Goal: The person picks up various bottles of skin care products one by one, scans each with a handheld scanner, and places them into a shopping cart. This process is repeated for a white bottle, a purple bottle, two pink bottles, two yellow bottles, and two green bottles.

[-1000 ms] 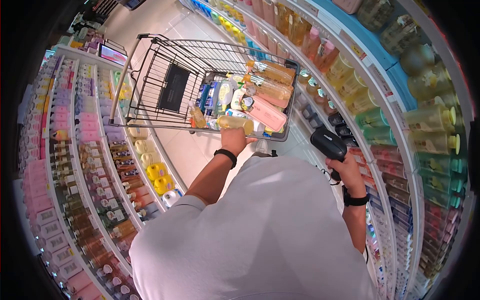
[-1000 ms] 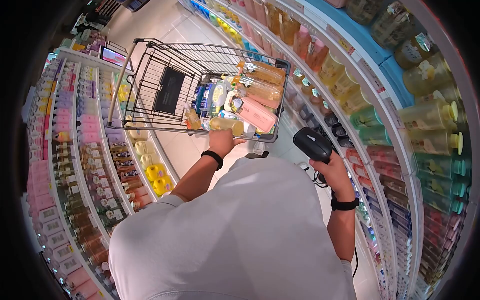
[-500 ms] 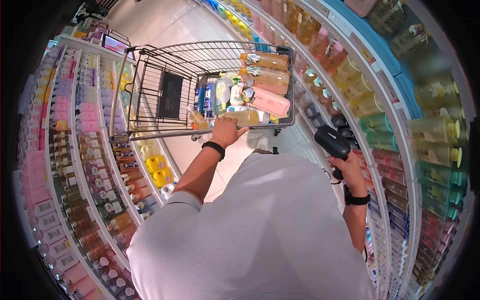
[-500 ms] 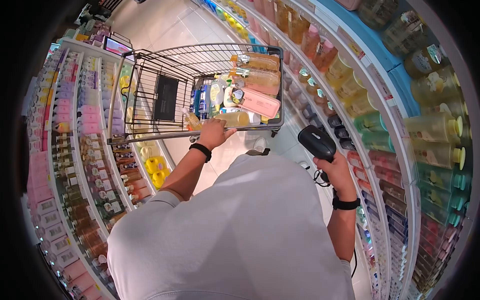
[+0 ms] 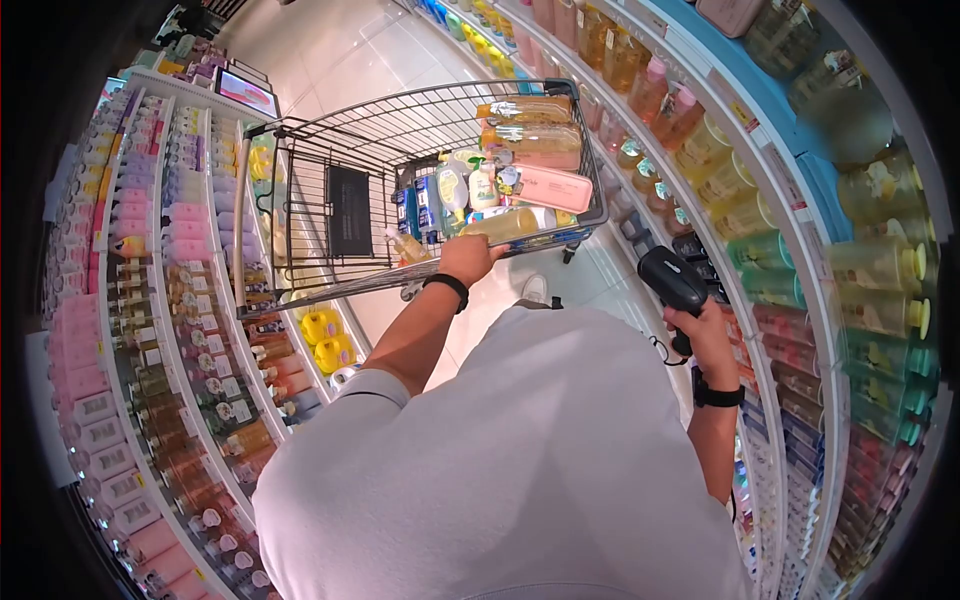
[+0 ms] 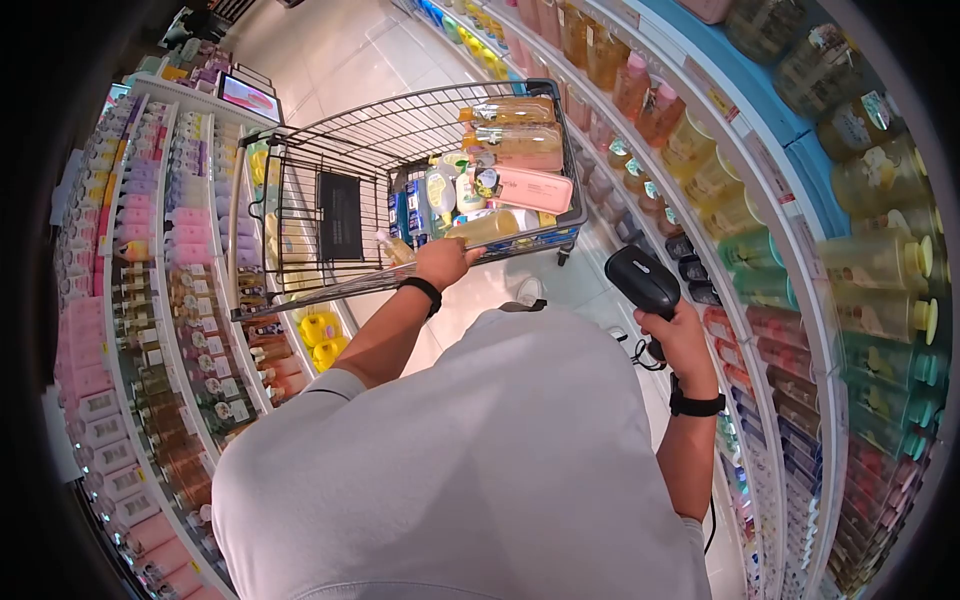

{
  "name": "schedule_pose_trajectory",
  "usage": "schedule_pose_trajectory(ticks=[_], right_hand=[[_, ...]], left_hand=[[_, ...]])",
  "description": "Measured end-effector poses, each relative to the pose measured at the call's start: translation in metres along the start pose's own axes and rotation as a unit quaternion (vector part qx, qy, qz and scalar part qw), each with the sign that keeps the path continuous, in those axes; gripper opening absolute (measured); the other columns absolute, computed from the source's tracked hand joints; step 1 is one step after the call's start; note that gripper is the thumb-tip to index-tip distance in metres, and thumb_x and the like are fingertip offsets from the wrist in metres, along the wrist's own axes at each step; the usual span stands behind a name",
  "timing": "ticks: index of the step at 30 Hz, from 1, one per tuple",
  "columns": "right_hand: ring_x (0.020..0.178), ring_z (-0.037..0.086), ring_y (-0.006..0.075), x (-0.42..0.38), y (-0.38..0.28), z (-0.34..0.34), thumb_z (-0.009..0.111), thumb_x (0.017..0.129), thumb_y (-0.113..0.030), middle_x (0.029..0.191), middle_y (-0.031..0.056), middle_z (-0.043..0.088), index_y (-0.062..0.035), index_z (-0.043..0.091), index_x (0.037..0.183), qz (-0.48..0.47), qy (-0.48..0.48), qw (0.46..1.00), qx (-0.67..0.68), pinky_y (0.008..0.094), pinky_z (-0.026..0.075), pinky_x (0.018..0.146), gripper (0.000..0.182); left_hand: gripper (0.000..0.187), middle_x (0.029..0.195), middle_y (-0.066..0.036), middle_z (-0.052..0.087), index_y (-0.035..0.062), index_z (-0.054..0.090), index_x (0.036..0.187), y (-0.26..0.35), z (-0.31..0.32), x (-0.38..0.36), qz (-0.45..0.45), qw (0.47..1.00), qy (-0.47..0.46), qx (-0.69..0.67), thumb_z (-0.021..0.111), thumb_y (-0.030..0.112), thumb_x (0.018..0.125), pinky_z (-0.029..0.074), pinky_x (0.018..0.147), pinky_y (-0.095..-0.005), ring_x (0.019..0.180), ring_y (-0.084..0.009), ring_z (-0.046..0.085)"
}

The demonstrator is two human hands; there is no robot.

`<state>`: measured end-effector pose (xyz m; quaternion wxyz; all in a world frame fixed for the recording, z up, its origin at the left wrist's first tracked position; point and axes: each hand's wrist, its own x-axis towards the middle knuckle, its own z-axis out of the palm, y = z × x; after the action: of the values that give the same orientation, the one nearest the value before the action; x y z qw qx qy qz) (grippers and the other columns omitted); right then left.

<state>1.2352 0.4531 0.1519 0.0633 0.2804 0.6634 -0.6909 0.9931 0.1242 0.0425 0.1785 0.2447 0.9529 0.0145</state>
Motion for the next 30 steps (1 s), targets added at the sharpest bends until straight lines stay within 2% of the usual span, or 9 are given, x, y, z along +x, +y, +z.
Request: schedule_pose_trajectory(ticks=[2,9,12,15,17,21,24,27,30], right_hand=[[0.069,0.058,0.0097,-0.004,0.001,-0.001,0.069,0.079,-0.012,0.077,0.0008,0.062,-0.0020,0.065,0.098,-0.008,0.021,1.000,-0.016,0.0248,0.044,0.062,0.022],[0.069,0.058,0.0097,-0.014,0.004,-0.012,0.068,0.079,-0.013,0.077,0.0011,0.062,-0.0023,0.065,0.096,-0.002,0.024,1.000,-0.010,0.0252,0.045,0.062,0.020],[0.069,0.059,0.0096,-0.018,0.006,-0.016,0.068,0.080,-0.014,0.077,0.0016,0.063,-0.0023,0.065,0.096,-0.033,0.029,0.999,0.003,0.0251,0.045,0.062,0.020],[0.069,0.059,0.0095,-0.023,0.007,-0.021,0.069,0.080,-0.014,0.077,0.0018,0.063,-0.0020,0.065,0.098,-0.029,0.038,0.999,0.003,0.0251,0.046,0.061,0.021],[0.068,0.059,0.0095,-0.024,0.007,-0.028,0.069,0.080,-0.013,0.078,0.0017,0.063,-0.0020,0.065,0.100,-0.022,0.033,0.999,0.002,0.0248,0.046,0.060,0.024],[0.068,0.059,0.0096,-0.025,0.011,-0.041,0.070,0.080,-0.013,0.078,0.0015,0.063,-0.0023,0.064,0.102,-0.013,0.035,0.999,-0.009,0.0251,0.046,0.061,0.025],[0.064,0.054,0.0063,-0.026,0.015,-0.047,0.072,0.079,-0.013,0.075,-0.0024,0.060,-0.0051,0.064,0.102,-0.027,0.047,0.998,0.023,0.0228,0.040,0.055,0.026],[0.063,0.053,0.0061,-0.029,0.017,-0.050,0.072,0.079,-0.013,0.074,-0.0025,0.060,-0.0051,0.064,0.102,-0.006,0.046,0.999,0.020,0.0228,0.039,0.054,0.026],[0.062,0.053,0.0059,-0.028,0.016,-0.050,0.072,0.079,-0.013,0.074,-0.0024,0.059,-0.0049,0.064,0.101,-0.030,0.051,0.998,0.019,0.0233,0.039,0.054,0.025]], left_hand=[[0.061,0.080,-0.016,0.070,0.0046,0.072,0.086,0.010,-0.001,0.004,-0.026,0.999,-0.015,-0.019,0.050,0.061,0.091,0.053,0.070,-0.0460,0.080,-0.0337,0.068],[0.061,0.081,-0.017,0.070,0.0043,0.072,0.085,0.040,0.003,0.024,-0.040,0.998,0.027,-0.027,0.048,0.060,0.092,0.053,0.072,-0.0461,0.081,-0.0345,0.069],[0.062,0.082,-0.017,0.070,0.0040,0.072,0.083,0.052,-0.003,0.031,-0.039,0.998,0.025,-0.033,0.047,0.060,0.093,0.053,0.071,-0.0464,0.081,-0.0349,0.068],[0.059,0.082,-0.018,0.070,0.0025,0.069,0.089,0.059,-0.001,0.036,-0.029,0.998,0.031,-0.045,0.047,0.057,0.094,0.053,0.071,-0.0476,0.081,-0.0358,0.068],[0.052,0.083,-0.019,0.069,0.0020,0.064,0.095,0.063,0.003,0.039,-0.009,0.994,0.078,-0.072,0.049,0.051,0.095,0.052,0.070,-0.0490,0.080,-0.0371,0.068],[0.043,0.083,-0.020,0.069,0.0025,0.060,0.099,0.062,0.003,0.031,0.009,0.995,0.079,-0.060,0.051,0.045,0.095,0.052,0.070,-0.0500,0.079,-0.0385,0.067],[0.032,0.090,-0.022,0.068,0.0033,0.058,0.098,0.065,0.005,0.023,-0.017,0.993,0.092,-0.069,0.052,0.035,0.096,0.053,0.073,-0.0489,0.081,-0.0375,0.067],[0.030,0.091,-0.021,0.068,0.0041,0.058,0.099,0.073,0.001,0.026,-0.022,0.994,0.084,-0.073,0.049,0.033,0.097,0.052,0.074,-0.0488,0.081,-0.0372,0.067],[0.028,0.092,-0.021,0.068,0.0044,0.058,0.100,0.077,0.002,0.027,-0.030,0.994,0.083,-0.071,0.048,0.031,0.098,0.052,0.074,-0.0491,0.082,-0.0374,0.067]])
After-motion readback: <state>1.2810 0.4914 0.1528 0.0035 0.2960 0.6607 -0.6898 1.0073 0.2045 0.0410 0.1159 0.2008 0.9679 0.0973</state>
